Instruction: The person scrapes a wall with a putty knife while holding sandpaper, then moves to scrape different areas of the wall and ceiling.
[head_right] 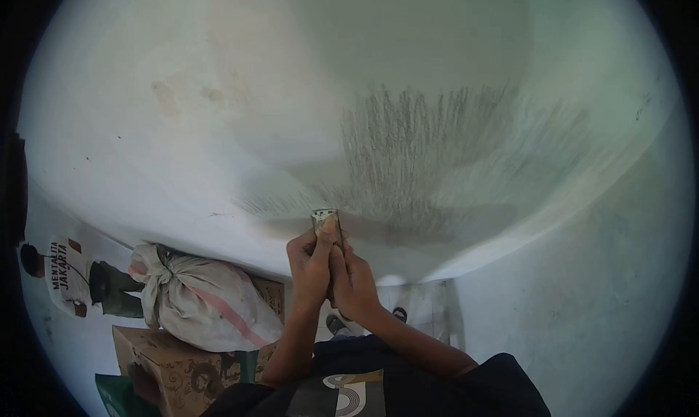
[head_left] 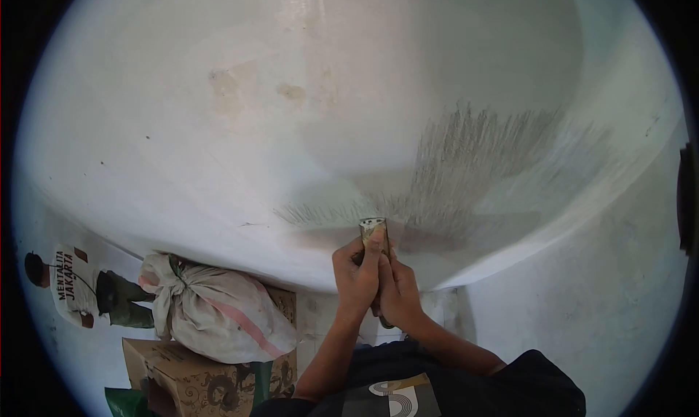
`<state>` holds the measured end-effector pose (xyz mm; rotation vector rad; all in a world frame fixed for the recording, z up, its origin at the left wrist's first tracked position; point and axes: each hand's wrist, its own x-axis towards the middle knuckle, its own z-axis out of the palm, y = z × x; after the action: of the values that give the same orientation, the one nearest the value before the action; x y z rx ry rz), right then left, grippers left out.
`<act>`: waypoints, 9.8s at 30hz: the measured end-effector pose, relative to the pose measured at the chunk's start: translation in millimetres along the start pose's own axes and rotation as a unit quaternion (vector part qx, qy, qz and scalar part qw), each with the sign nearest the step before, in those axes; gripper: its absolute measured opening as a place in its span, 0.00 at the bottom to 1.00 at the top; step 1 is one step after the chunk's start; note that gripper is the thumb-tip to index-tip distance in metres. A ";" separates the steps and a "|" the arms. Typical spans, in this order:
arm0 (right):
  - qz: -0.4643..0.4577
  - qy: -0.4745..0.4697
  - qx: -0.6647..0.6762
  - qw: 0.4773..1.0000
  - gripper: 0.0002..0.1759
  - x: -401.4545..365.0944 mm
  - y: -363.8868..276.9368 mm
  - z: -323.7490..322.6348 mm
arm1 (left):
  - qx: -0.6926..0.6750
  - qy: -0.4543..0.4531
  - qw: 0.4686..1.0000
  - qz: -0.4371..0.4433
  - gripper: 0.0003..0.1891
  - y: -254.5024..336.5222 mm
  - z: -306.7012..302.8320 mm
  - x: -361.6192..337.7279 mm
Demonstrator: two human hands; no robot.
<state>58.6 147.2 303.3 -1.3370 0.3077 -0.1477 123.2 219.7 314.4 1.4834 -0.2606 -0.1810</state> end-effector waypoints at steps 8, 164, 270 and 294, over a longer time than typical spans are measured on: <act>-0.043 0.005 -0.026 0.999 0.25 24.8 -10.8 -1.3 | 0.001 0.015 0.998 0.063 0.20 14.4 7.8 25.8; -0.210 0.043 -0.154 0.965 0.19 112.0 -72.8 47.0 | -0.197 0.073 0.978 -0.019 0.18 29.9 -12.5 79.0; -0.295 0.175 -0.135 0.930 0.18 -10.0 0.5 97.6 | -0.100 -0.038 0.993 0.056 0.21 8.4 -73.3 -27.7; -0.186 0.147 -0.128 0.963 0.21 -34.6 7.9 107.7 | -0.155 -0.050 0.986 0.020 0.21 -1.0 -85.6 -61.9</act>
<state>57.8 259.1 321.7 -1.6235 0.3292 -0.6452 88.1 318.7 303.8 1.1613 -0.3285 -0.2522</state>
